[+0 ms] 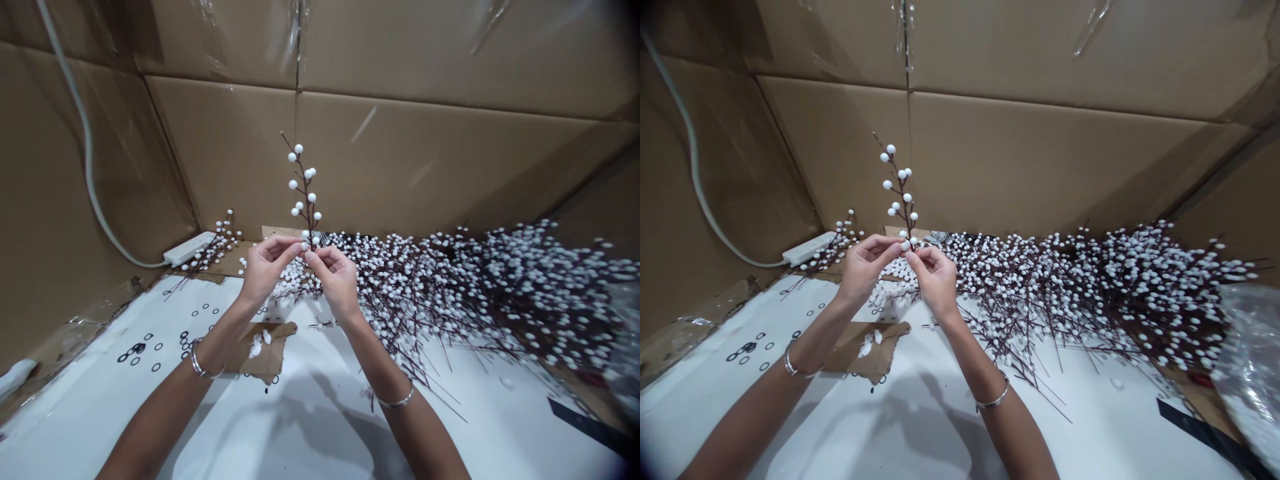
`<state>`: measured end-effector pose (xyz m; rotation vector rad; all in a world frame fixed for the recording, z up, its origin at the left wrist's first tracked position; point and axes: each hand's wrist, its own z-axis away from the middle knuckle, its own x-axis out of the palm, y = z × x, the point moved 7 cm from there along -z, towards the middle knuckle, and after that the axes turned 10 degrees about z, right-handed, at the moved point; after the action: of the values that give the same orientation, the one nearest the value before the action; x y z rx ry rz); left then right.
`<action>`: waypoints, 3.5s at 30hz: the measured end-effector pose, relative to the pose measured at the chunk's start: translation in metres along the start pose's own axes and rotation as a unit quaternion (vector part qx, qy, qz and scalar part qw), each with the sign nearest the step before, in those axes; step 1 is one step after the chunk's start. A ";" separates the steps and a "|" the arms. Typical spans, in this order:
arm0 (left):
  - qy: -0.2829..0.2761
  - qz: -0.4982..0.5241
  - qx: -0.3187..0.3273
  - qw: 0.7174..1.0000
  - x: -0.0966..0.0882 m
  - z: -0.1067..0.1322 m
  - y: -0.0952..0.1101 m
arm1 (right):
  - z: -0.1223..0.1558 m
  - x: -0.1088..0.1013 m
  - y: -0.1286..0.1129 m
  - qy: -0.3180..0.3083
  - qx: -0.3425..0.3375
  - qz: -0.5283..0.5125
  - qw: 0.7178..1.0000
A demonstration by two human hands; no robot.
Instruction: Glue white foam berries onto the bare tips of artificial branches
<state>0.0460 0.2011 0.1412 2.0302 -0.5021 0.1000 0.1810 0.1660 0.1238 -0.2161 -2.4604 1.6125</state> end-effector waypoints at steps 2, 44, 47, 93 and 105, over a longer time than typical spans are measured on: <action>-0.005 -0.001 -0.002 1.000 0.000 -0.001 0.000 | -0.001 -0.001 0.000 -0.006 0.010 -0.005 1.000; -0.322 -0.095 -0.175 0.926 0.033 0.019 -0.036 | -0.017 -0.019 -0.008 -0.053 0.059 -0.175 0.981; -0.343 -0.099 -0.187 0.915 0.029 0.016 -0.036 | -0.020 -0.022 -0.008 -0.040 0.044 -0.172 0.983; -0.006 0.065 -0.054 0.996 -0.014 -0.010 0.007 | -0.006 -0.010 -0.015 -0.065 -0.012 0.036 0.997; -0.005 0.104 -0.061 0.993 -0.005 -0.003 0.008 | -0.001 -0.008 -0.025 -0.029 -0.071 0.064 0.995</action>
<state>0.0386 0.2016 0.1478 1.8557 -0.7091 0.1809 0.1889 0.1550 0.1470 -0.3581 -2.6583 1.5120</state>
